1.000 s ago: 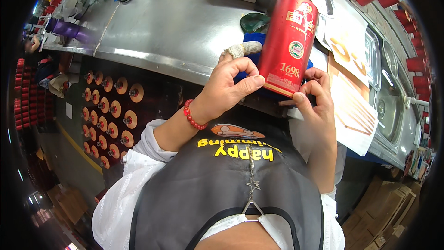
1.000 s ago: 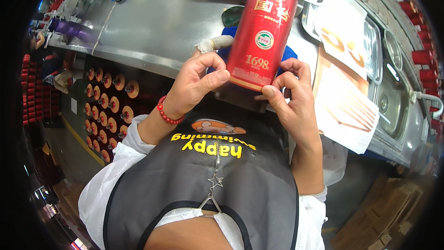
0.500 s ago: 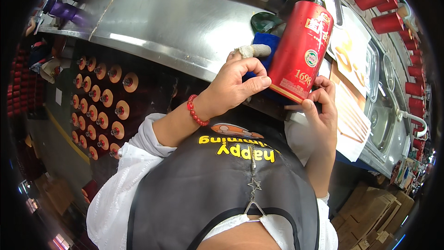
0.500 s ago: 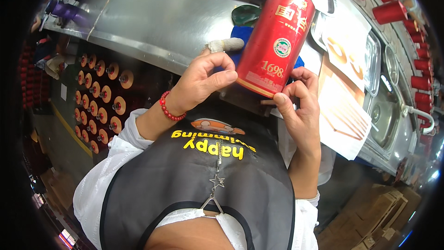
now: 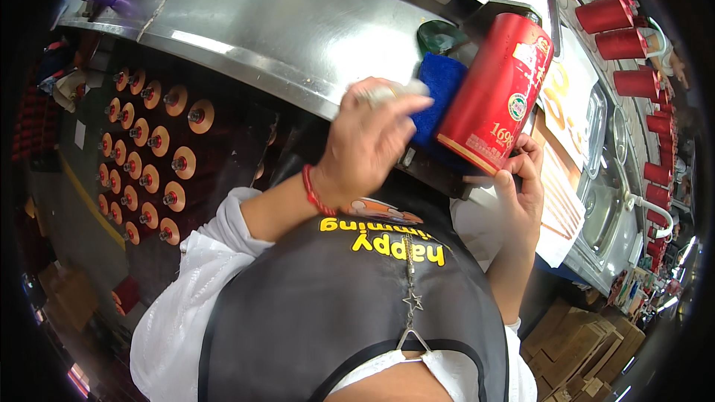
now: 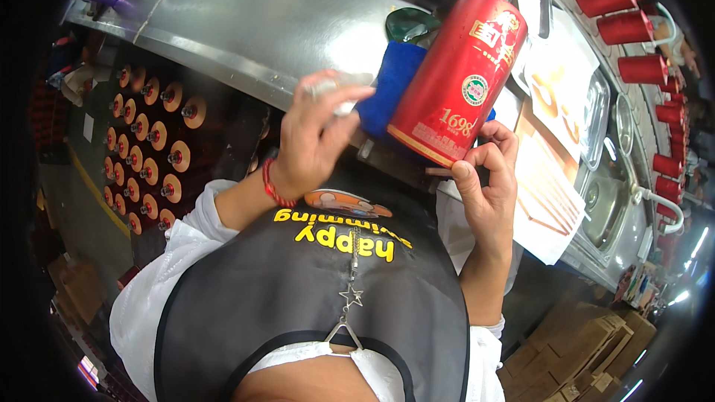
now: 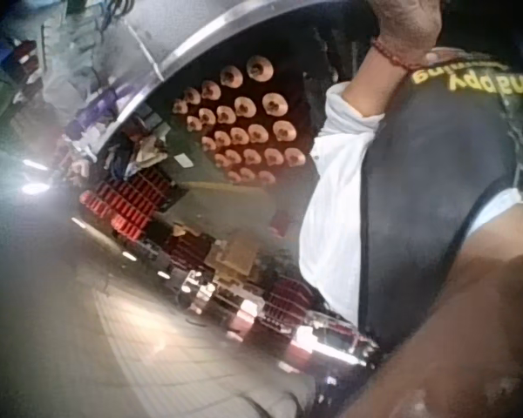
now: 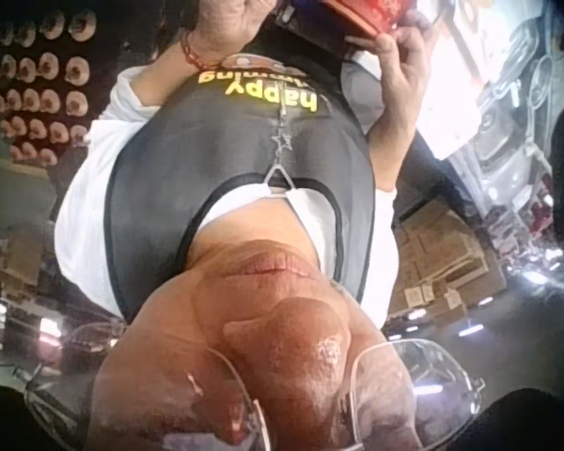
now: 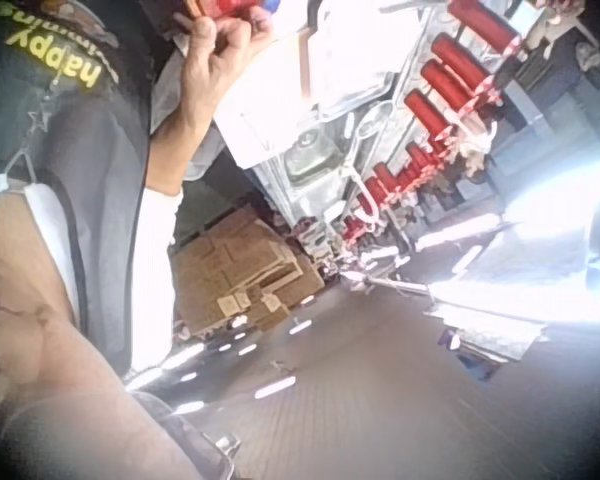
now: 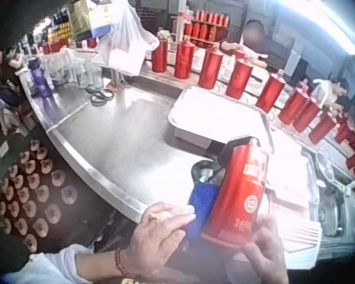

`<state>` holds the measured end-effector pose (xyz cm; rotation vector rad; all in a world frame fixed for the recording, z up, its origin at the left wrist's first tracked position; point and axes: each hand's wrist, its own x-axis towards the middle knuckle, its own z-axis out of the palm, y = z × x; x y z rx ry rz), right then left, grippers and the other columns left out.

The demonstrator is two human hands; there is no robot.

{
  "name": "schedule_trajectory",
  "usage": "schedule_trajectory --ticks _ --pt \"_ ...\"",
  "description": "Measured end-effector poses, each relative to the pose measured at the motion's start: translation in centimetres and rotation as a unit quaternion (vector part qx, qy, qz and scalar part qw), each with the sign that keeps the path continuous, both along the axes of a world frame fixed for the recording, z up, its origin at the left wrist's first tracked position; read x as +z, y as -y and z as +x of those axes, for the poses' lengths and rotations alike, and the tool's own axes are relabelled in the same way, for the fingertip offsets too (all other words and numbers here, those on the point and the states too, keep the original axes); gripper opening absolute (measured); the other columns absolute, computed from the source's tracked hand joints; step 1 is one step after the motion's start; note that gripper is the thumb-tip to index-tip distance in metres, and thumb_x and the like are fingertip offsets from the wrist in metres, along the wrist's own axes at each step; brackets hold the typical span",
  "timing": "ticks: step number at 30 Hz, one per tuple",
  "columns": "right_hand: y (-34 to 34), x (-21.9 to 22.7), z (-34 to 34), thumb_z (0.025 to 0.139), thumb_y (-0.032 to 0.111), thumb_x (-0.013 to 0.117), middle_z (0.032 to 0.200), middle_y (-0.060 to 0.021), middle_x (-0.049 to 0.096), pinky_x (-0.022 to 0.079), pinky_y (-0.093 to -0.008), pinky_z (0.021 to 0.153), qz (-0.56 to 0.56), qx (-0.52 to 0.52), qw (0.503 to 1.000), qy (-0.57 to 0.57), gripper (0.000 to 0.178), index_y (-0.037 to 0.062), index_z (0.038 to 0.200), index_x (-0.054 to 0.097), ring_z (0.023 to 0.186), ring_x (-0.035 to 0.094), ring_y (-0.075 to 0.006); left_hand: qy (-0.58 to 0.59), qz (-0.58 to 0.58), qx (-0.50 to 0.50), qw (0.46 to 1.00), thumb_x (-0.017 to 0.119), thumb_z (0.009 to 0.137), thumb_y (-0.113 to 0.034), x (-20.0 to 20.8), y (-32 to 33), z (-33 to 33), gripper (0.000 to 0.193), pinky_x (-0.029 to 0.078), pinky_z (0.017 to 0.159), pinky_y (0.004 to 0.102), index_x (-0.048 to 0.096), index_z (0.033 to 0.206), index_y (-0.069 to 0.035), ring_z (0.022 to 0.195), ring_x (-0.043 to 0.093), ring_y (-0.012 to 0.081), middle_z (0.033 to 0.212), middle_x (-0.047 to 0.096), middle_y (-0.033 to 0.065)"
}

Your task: The person applies a red label to a bottle, smooths it with a green tool, and wipes the surface with a cloth. The person repeats this process on multiple bottles at a stainless steel workstation.

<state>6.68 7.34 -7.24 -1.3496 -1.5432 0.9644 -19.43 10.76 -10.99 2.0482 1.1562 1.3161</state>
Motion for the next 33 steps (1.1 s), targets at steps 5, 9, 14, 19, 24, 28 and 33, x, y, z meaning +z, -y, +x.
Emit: schedule_trajectory --ticks 5,9,14,19,24,28,33 --pt "0.0 -0.6 0.6 0.094 0.029 0.074 0.126 -0.0138 0.044 0.038 -0.0331 0.099 0.018 0.013 0.999 0.036 0.033 0.0056 0.081 0.054 0.12 0.042 -0.0224 0.028 0.067 -0.07 0.995 0.07 0.087 -0.003 -1.4 2.1 1.8 0.054 0.032 0.117 0.0466 0.061 0.14 -0.008 0.116 0.064 0.0245 0.127 0.069 0.0085" --pt "0.0 -1.1 1.2 0.095 0.029 0.073 0.125 -0.014 0.044 0.043 -0.0361 0.098 -0.006 0.017 1.0 0.022 0.034 0.0055 0.081 0.054 0.119 0.043 -0.0225 0.058 0.047 -0.08 0.994 0.07 0.084 0.002 -2.9 2.1 1.8 0.058 0.03 0.119 0.0484 0.06 0.14 -0.007 0.12 0.065 0.0266 0.134 0.067 0.0094" --pt "0.0 -0.3 -0.1 0.098 0.032 0.068 0.124 -0.0139 0.039 0.062 -0.0372 0.086 -0.04 0.016 0.997 -0.071 0.036 0.0022 0.082 0.054 0.119 0.045 -0.0226 0.001 0.114 -0.071 0.991 0.066 0.085 0.006 -1.5 0.9 1.2 0.048 0.028 0.122 0.0497 0.067 0.131 -0.009 0.12 0.065 0.025 0.125 0.072 0.0069" --pt "0.0 -0.1 0.2 0.104 0.043 0.054 0.13 -0.0101 0.036 0.058 -0.0366 0.091 -0.048 0.058 0.987 -0.139 0.043 0.0031 0.088 0.055 0.123 0.046 -0.0198 -0.099 0.268 -0.126 0.95 0.077 0.081 -0.003 1.2 -0.9 1.3 0.035 0.034 0.12 0.0487 0.075 0.114 -0.014 0.113 0.064 0.0181 0.109 0.074 0.0008" --pt "0.0 -0.4 0.9 0.104 0.042 0.055 0.128 -0.0094 0.039 0.04 -0.0333 0.103 -0.047 0.069 0.99 -0.117 0.04 0.0055 0.089 0.056 0.124 0.04 -0.0198 -0.168 0.342 -0.196 0.904 0.081 0.078 -0.01 3.2 -2.3 1.8 0.032 0.034 0.119 0.0495 0.076 0.108 -0.019 0.113 0.06 0.0144 0.105 0.07 -0.0051" --pt "0.0 -1.0 1.6 0.102 0.041 0.06 0.129 -0.0099 0.04 0.037 -0.0332 0.104 -0.015 0.068 0.995 -0.073 0.038 0.0052 0.09 0.057 0.124 0.04 -0.0208 -0.192 0.386 -0.231 0.872 0.074 0.084 -0.017 4.0 -3.1 3.2 0.033 0.033 0.12 0.05 0.071 0.116 -0.023 0.112 0.059 0.0139 0.098 0.068 -0.005" --pt "-0.2 -0.5 2.1 0.096 0.026 0.07 0.128 -0.0133 0.041 0.045 -0.0307 0.093 0.008 0.097 0.995 -0.032 0.025 0.0035 0.089 0.06 0.116 0.046 -0.0209 -0.184 0.232 -0.223 0.929 0.074 0.084 -0.012 3.6 -3.6 4.9 0.048 0.04 0.114 0.0538 0.063 0.13 -0.021 0.13 0.046 0.0319 0.125 0.058 0.0055"
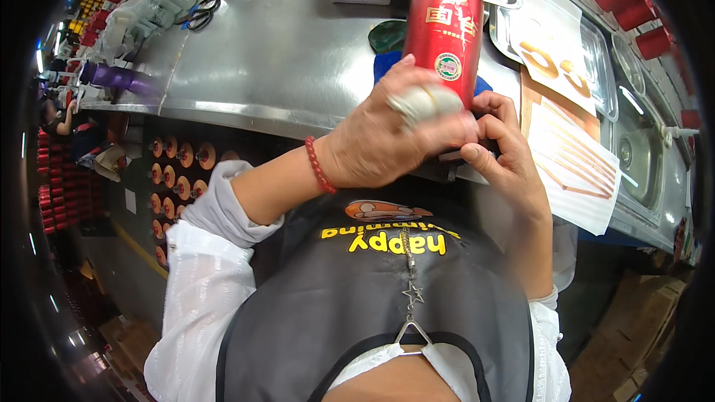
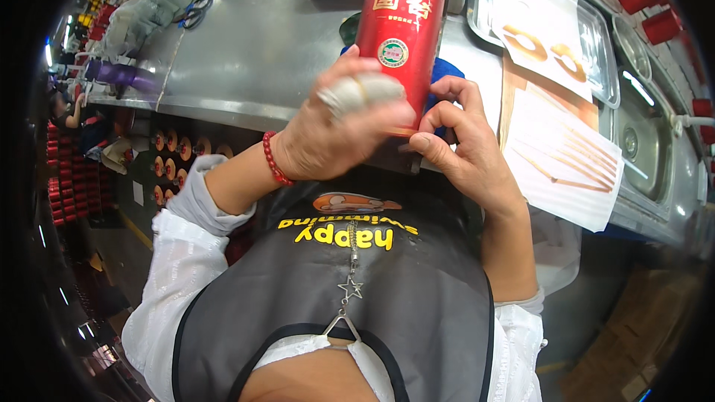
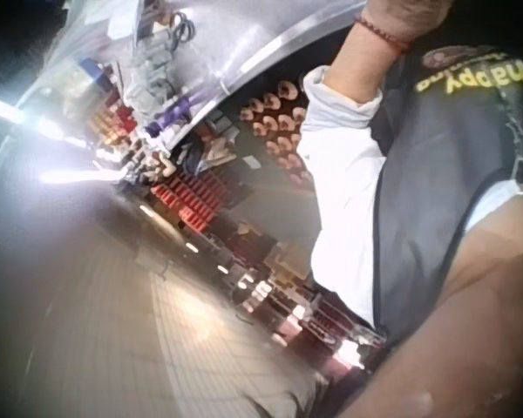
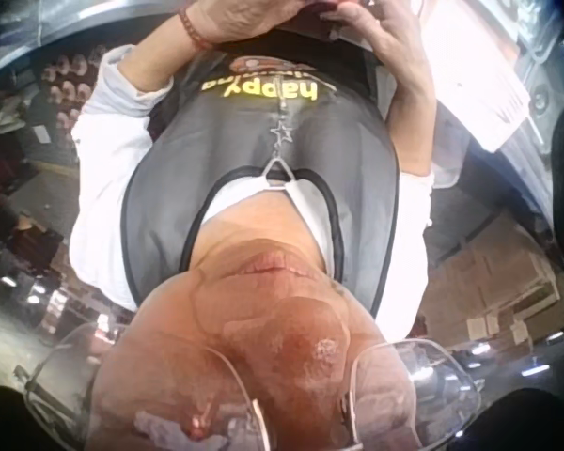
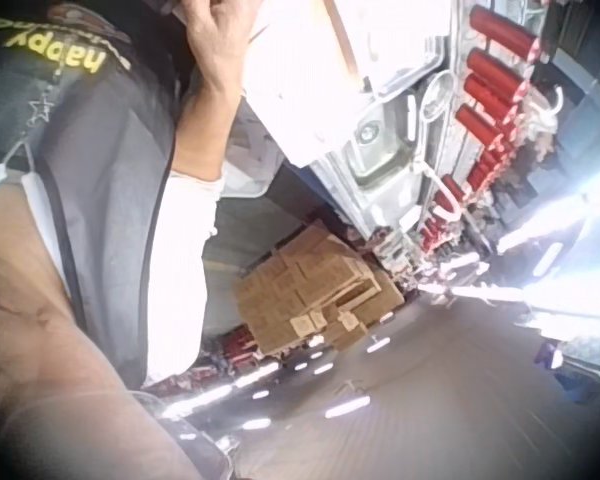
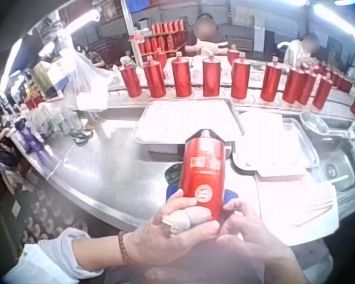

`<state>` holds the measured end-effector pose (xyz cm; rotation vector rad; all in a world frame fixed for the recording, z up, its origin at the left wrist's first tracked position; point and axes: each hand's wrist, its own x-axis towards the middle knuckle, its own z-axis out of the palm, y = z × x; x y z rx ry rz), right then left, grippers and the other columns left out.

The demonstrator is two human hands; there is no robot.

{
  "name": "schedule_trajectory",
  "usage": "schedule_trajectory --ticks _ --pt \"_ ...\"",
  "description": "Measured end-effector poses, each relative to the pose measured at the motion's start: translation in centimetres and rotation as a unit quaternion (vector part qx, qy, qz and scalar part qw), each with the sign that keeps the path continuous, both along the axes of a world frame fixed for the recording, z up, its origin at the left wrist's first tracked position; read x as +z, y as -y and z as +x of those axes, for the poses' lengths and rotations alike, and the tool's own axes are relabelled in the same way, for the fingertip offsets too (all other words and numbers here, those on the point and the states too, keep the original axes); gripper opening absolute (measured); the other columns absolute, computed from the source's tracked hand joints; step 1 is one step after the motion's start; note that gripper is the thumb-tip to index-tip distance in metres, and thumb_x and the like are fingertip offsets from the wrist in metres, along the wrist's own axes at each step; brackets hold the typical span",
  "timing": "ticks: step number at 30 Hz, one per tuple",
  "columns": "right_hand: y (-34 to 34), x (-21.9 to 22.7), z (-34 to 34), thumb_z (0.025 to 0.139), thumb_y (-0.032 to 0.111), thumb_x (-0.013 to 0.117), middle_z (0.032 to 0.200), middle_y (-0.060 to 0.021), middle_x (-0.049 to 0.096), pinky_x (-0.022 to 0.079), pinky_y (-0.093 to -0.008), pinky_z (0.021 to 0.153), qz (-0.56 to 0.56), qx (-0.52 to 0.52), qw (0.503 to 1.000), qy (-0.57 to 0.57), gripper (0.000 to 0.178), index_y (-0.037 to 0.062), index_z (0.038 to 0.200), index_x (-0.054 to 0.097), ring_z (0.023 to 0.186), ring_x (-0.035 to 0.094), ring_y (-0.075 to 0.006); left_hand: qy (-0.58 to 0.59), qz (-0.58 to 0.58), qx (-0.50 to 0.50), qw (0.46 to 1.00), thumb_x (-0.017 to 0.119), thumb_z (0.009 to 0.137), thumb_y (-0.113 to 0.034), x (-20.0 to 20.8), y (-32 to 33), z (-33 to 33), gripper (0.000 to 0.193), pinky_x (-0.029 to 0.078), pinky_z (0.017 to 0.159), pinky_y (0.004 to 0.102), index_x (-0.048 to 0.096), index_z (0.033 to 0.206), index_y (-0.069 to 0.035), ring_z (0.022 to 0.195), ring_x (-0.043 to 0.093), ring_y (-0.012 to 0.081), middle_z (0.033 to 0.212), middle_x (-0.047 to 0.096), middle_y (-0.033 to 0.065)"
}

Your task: The person applies a red label to a bottle, smooths it with a green tool, and wipes the surface with a cloth. The person repeats this process on multiple bottles at a stainless steel workstation.

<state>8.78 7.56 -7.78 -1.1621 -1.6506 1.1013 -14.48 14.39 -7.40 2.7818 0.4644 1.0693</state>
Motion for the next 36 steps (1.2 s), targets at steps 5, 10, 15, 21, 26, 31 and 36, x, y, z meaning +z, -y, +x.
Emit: schedule_trajectory --ticks 5,10,15,21,26,31,36 --pt "0.1 1.2 1.3 0.094 0.024 0.072 0.127 -0.0108 0.044 0.041 -0.0281 0.091 -0.017 0.029 0.999 0.004 0.026 0.0037 0.086 0.059 0.112 0.045 -0.018 0.093 -0.012 0.001 0.996 0.081 0.072 -0.003 -1.7 0.5 -1.5 0.05 0.051 0.1 0.0472 0.066 0.118 -0.013 0.118 0.055 0.0318 0.122 0.061 0.0101" --pt "0.8 0.5 3.3 0.095 0.024 0.071 0.122 -0.0096 0.047 0.039 -0.0272 0.088 -0.047 0.017 0.999 0.011 0.026 0.0035 0.086 0.059 0.106 0.046 -0.017 0.045 0.067 -0.076 0.994 0.082 0.072 -0.008 -0.1 0.5 -2.0 0.029 0.05 0.095 0.0432 0.072 0.096 -0.018 0.114 0.058 0.027 0.117 0.066 0.0076" --pt "0.9 -0.2 3.1 0.095 0.023 0.07 0.119 -0.0085 0.047 0.041 -0.0265 0.085 -0.057 0.011 0.998 -0.008 0.025 0.0032 0.086 0.059 0.101 0.046 -0.0152 -0.04 0.177 -0.046 0.982 0.071 0.084 -0.017 0.9 0.5 -0.7 0.025 0.036 0.116 0.0493 0.067 0.108 -0.021 0.126 0.054 0.0242 0.116 0.067 0.004" --pt "0.6 -0.1 2.8 0.095 0.024 0.071 0.119 -0.0075 0.047 0.042 -0.0264 0.084 -0.04 0.017 0.999 0.007 0.025 0.0032 0.086 0.06 0.101 0.048 -0.0152 0.126 -0.089 -0.006 0.988 0.077 0.081 -0.007 -1.6 0.3 -0.1 0.04 0.039 0.114 0.0548 0.061 0.117 -0.012 0.128 0.055 0.0308 0.128 0.059 0.0136" --pt "0.9 0.1 3.0 0.095 0.024 0.071 0.118 -0.007 0.048 0.042 -0.026 0.084 -0.075 -0.002 0.997 -0.011 0.026 0.0032 0.085 0.06 0.1 0.048 -0.0149 0.085 0.015 -0.036 0.996 0.079 0.076 -0.002 -1.7 1.1 -2.1 0.036 0.054 0.095 0.0444 0.066 0.108 -0.011 0.114 0.058 0.0312 0.124 0.06 0.0107" --pt "1.0 -0.3 3.3 0.095 0.025 0.071 0.116 -0.0066 0.049 0.041 -0.0255 0.084 -0.046 -0.007 0.999 -0.01 0.026 0.0032 0.085 0.06 0.1 0.048 -0.0149 0.012 0.141 -0.033 0.989 0.076 0.08 -0.014 -0.6 1.2 -1.9 0.022 0.039 0.113 0.0485 0.068 0.1 -0.02 0.121 0.057 0.0204 0.106 0.07 -0.0001" --pt "1.1 -0.6 3.2 0.095 0.025 0.071 0.116 -0.0069 0.049 0.041 -0.026 0.084 -0.052 -0.011 0.998 -0.015 0.026 0.0033 0.086 0.06 0.1 0.048 -0.0154 -0.049 0.118 -0.044 0.991 0.077 0.081 -0.016 1.0 0.6 0.7 0.036 0.032 0.12 0.0544 0.062 0.113 -0.019 0.127 0.058 0.0262 0.117 0.066 0.0061"
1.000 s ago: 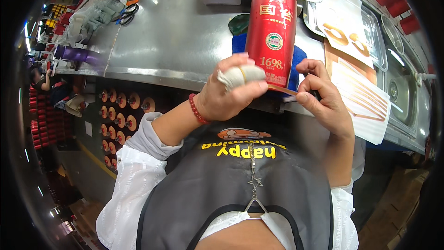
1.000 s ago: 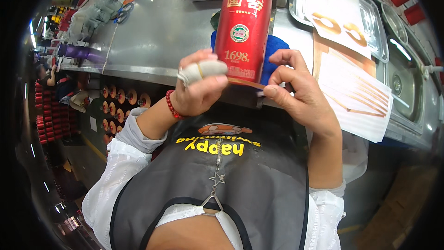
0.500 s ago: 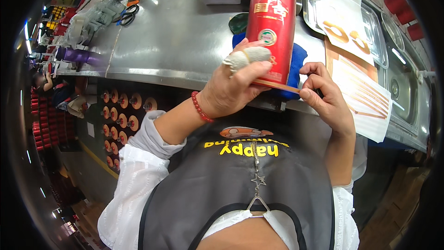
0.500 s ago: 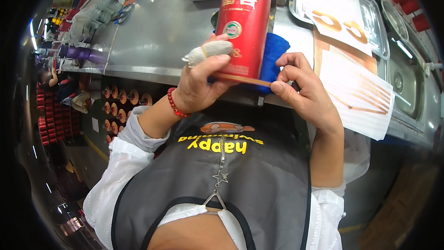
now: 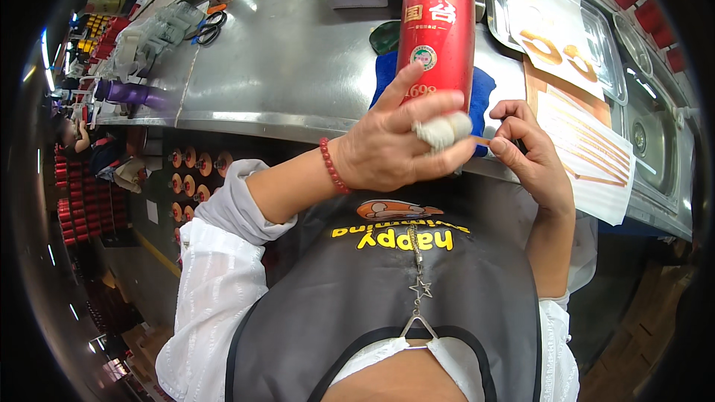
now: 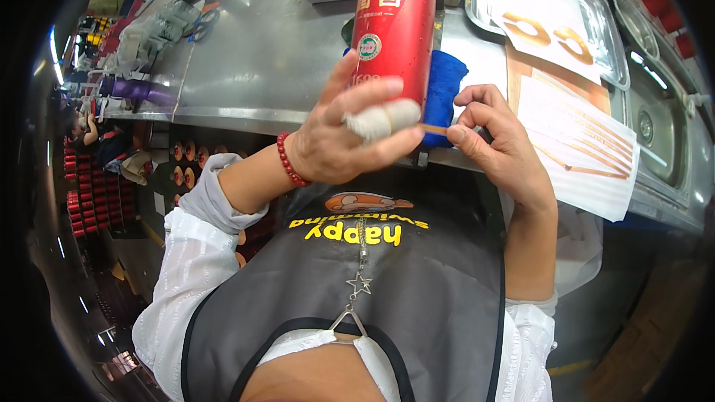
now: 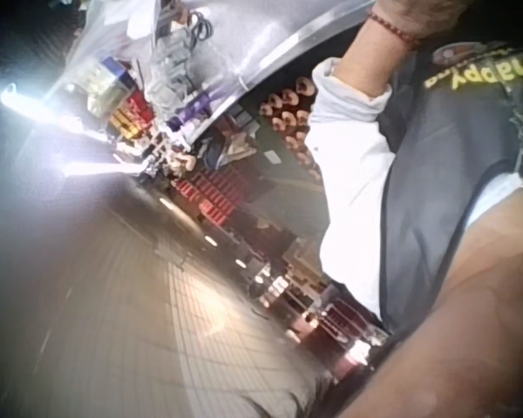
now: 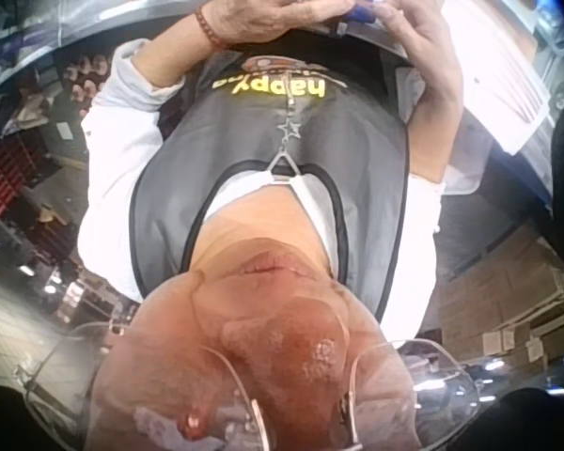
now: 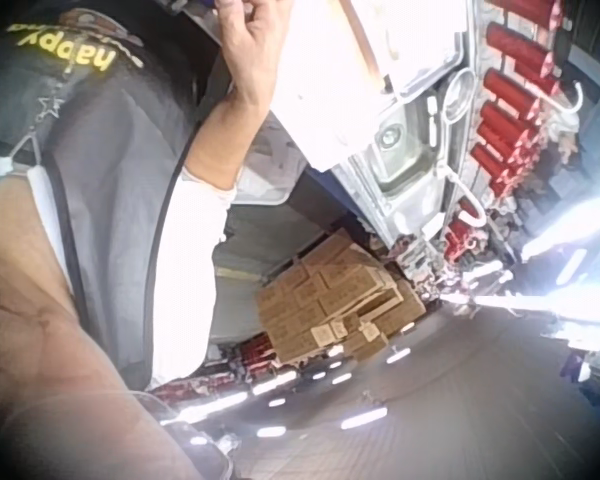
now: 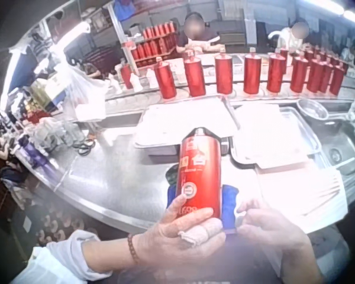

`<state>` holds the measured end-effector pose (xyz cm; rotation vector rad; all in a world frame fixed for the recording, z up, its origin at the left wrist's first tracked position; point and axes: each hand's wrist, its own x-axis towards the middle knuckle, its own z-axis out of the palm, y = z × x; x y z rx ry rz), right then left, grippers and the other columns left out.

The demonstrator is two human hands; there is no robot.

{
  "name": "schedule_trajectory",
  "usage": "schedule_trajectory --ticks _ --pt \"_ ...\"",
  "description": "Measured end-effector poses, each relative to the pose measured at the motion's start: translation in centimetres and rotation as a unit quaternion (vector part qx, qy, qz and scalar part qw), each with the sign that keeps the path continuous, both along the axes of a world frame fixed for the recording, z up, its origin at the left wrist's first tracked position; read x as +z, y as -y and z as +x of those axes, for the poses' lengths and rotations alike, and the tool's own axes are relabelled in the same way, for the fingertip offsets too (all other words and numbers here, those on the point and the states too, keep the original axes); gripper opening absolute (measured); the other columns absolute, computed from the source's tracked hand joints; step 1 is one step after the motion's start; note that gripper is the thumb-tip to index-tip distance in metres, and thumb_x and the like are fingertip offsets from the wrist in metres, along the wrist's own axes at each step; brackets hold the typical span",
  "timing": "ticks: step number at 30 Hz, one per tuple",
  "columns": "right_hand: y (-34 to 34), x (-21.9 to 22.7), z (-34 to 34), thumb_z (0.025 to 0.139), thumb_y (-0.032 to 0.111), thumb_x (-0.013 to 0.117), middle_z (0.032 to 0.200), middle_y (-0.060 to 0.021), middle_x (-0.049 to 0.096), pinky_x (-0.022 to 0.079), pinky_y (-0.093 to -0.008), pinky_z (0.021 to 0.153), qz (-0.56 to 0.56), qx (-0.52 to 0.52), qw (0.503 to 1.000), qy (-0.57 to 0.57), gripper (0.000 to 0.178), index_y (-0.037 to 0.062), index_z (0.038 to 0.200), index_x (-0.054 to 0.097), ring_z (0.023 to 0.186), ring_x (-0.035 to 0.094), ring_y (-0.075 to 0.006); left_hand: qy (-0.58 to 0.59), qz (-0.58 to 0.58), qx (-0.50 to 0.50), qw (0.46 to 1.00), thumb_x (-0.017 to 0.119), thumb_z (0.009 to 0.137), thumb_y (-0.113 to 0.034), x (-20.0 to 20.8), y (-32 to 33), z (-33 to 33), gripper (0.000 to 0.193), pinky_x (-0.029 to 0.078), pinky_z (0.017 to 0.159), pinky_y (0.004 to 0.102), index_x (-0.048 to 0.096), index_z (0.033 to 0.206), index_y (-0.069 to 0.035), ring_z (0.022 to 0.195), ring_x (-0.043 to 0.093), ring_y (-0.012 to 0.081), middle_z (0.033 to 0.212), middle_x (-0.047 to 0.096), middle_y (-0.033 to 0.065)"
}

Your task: The person applies a red label to a bottle, smooths it with a green tool, and wipes the surface with a cloth. The person repeats this process on multiple bottles at a stainless steel workstation.

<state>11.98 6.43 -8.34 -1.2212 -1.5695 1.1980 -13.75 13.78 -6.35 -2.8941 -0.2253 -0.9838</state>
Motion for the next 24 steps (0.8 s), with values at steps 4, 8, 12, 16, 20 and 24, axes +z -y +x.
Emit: schedule_trajectory --ticks 4,8,12,16,20,24 --pt "-0.2 0.8 -0.5 0.095 0.026 0.07 0.119 -0.0081 0.049 0.038 -0.0269 0.09 -0.019 0.006 1.0 0.002 0.028 0.0041 0.083 0.058 0.107 0.046 -0.0162 0.138 -0.181 0.002 0.974 0.083 0.075 -0.001 -2.0 -0.5 -0.7 0.055 0.039 0.112 0.0589 0.055 0.122 -0.012 0.124 0.06 0.0395 0.118 0.064 0.0138" --pt "-0.4 0.4 -0.5 0.095 0.027 0.07 0.119 -0.0087 0.049 0.038 -0.027 0.091 -0.017 0.003 1.0 0.006 0.029 0.0046 0.081 0.057 0.11 0.046 -0.0157 0.174 -0.163 0.042 0.97 0.077 0.08 0.001 -2.8 0.4 -1.5 0.048 0.042 0.109 0.0566 0.055 0.121 -0.011 0.117 0.061 0.0409 0.119 0.065 0.0143" --pt "-0.1 0.1 0.2 0.095 0.025 0.07 0.116 -0.0083 0.049 0.039 -0.0273 0.09 -0.015 -0.009 1.0 -0.007 0.028 0.0043 0.082 0.057 0.107 0.047 -0.0161 0.1 -0.058 0.043 0.992 0.077 0.079 -0.009 -2.9 1.6 -3.1 0.021 0.039 0.114 0.0484 0.071 0.097 -0.018 0.116 0.06 0.0217 0.114 0.072 0.0039" --pt "0.0 -0.4 0.2 0.094 0.021 0.071 0.113 -0.0077 0.051 0.039 -0.0281 0.091 0.003 -0.019 1.0 -0.018 0.023 0.0033 0.084 0.06 0.104 0.048 -0.0177 0.039 0.012 0.006 0.999 0.075 0.08 -0.01 -1.5 0.8 -2.6 0.025 0.027 0.121 0.0552 0.069 0.101 -0.021 0.119 0.06 0.0215 0.108 0.072 0.0014" --pt "0.0 -0.4 0.2 0.094 0.022 0.071 0.113 -0.0081 0.051 0.04 -0.0288 0.093 0.003 -0.019 1.0 -0.019 0.024 0.0034 0.084 0.06 0.107 0.049 -0.0182 0.017 -0.001 0.015 1.0 0.073 0.085 -0.015 -0.3 0.4 -0.1 0.025 0.026 0.122 0.0558 0.065 0.108 -0.019 0.121 0.062 0.024 0.113 0.07 0.0029" --pt "0.1 0.2 -0.1 0.095 0.023 0.071 0.114 -0.0078 0.051 0.039 -0.0275 0.091 -0.019 -0.01 1.0 -0.01 0.025 0.0038 0.083 0.059 0.106 0.048 -0.0168 0.103 -0.157 0.008 0.982 0.079 0.081 -0.003 -2.1 -0.5 -0.5 0.046 0.031 0.118 0.058 0.058 0.12 -0.012 0.124 0.061 0.0335 0.119 0.067 0.0089"
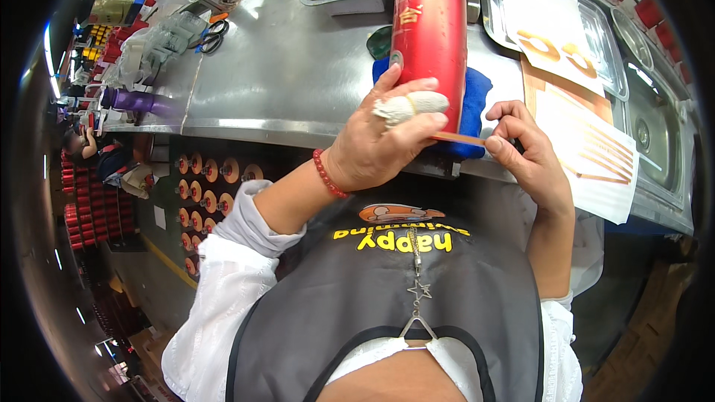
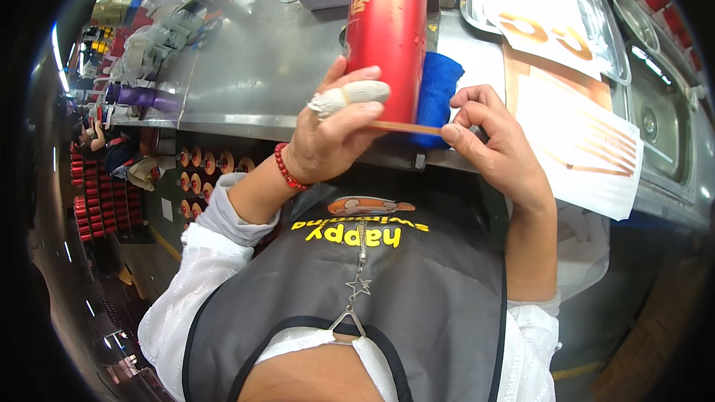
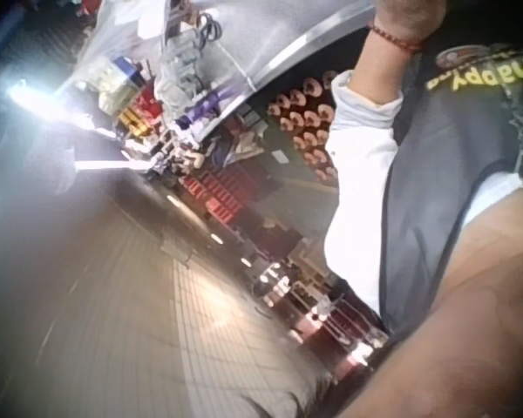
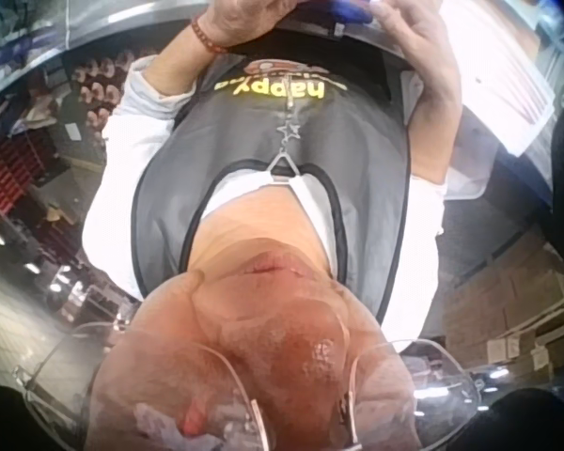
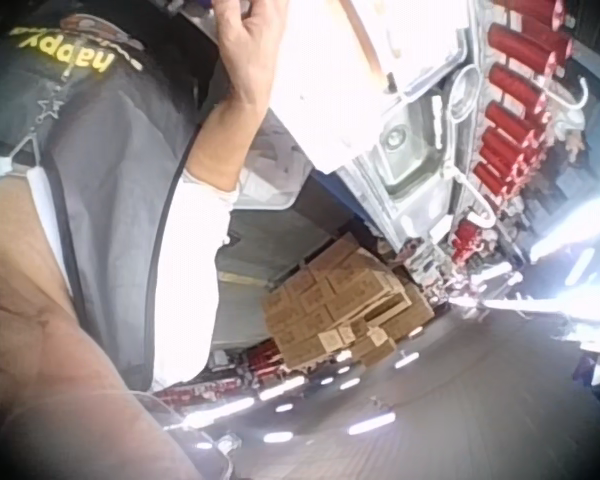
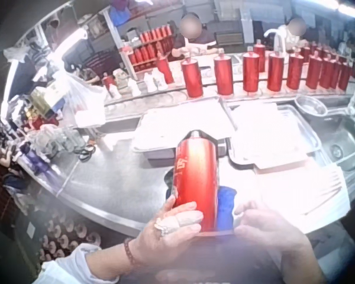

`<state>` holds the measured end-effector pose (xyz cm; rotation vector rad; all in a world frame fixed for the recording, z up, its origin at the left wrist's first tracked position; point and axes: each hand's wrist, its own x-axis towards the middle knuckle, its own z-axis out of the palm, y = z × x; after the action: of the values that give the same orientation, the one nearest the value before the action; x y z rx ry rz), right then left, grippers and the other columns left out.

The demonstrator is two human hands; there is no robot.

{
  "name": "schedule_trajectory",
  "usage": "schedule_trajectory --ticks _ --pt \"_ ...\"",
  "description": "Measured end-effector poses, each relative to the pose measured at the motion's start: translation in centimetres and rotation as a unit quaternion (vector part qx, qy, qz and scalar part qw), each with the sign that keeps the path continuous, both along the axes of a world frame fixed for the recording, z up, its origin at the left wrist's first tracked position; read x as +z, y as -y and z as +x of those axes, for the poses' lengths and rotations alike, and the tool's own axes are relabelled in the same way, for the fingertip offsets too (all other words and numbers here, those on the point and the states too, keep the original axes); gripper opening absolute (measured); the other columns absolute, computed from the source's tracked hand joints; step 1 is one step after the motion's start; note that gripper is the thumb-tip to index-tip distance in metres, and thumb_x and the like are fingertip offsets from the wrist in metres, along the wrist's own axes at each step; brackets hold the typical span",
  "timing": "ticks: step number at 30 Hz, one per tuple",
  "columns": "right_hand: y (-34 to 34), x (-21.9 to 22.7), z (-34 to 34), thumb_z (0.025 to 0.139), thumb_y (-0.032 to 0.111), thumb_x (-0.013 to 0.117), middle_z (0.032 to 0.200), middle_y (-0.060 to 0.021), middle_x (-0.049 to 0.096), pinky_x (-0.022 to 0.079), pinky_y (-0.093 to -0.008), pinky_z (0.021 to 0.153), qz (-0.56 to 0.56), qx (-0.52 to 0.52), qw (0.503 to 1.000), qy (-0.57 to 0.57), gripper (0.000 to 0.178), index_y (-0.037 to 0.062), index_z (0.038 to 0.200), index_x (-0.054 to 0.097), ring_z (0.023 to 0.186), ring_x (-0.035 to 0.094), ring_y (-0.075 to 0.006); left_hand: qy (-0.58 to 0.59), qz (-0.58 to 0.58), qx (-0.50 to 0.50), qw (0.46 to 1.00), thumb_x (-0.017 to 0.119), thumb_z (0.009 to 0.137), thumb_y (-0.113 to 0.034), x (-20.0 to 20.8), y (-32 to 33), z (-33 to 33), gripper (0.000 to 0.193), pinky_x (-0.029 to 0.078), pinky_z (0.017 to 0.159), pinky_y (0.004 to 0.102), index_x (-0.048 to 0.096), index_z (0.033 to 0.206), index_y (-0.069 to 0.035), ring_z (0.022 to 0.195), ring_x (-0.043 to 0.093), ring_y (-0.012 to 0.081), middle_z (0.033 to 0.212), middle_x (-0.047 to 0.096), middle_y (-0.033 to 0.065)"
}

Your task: The person applies a red label to a bottle, smooths it with a green tool, and wipes the surface with a cloth. The person repeats this process on multiple bottles at a stainless steel workstation.

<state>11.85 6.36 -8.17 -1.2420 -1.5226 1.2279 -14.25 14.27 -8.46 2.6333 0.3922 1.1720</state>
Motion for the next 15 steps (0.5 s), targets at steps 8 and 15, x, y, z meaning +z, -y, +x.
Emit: schedule_trajectory --ticks 8,15 --pt "0.0 -0.2 0.4 0.095 0.023 0.071 0.112 -0.0075 0.052 0.04 -0.0284 0.091 0.01 -0.008 1.0 -0.007 0.024 0.0034 0.085 0.06 0.104 0.05 -0.0173 -0.005 0.125 -0.019 0.992 0.075 0.073 -0.004 -0.2 0.4 -2.1 0.024 0.048 0.091 0.0403 0.067 0.093 -0.015 0.111 0.054 0.0258 0.118 0.065 0.0076" --pt "0.0 -0.3 0.3 0.095 0.023 0.071 0.112 -0.0071 0.052 0.04 -0.0289 0.093 0.014 -0.012 1.0 -0.004 0.025 0.0033 0.085 0.06 0.105 0.05 -0.0173 -0.066 0.164 -0.051 0.983 0.071 0.057 -0.007 0.4 -0.5 -0.9 0.031 0.043 0.078 0.0352 0.067 0.085 -0.019 0.103 0.053 0.0213 0.109 0.065 0.0023"
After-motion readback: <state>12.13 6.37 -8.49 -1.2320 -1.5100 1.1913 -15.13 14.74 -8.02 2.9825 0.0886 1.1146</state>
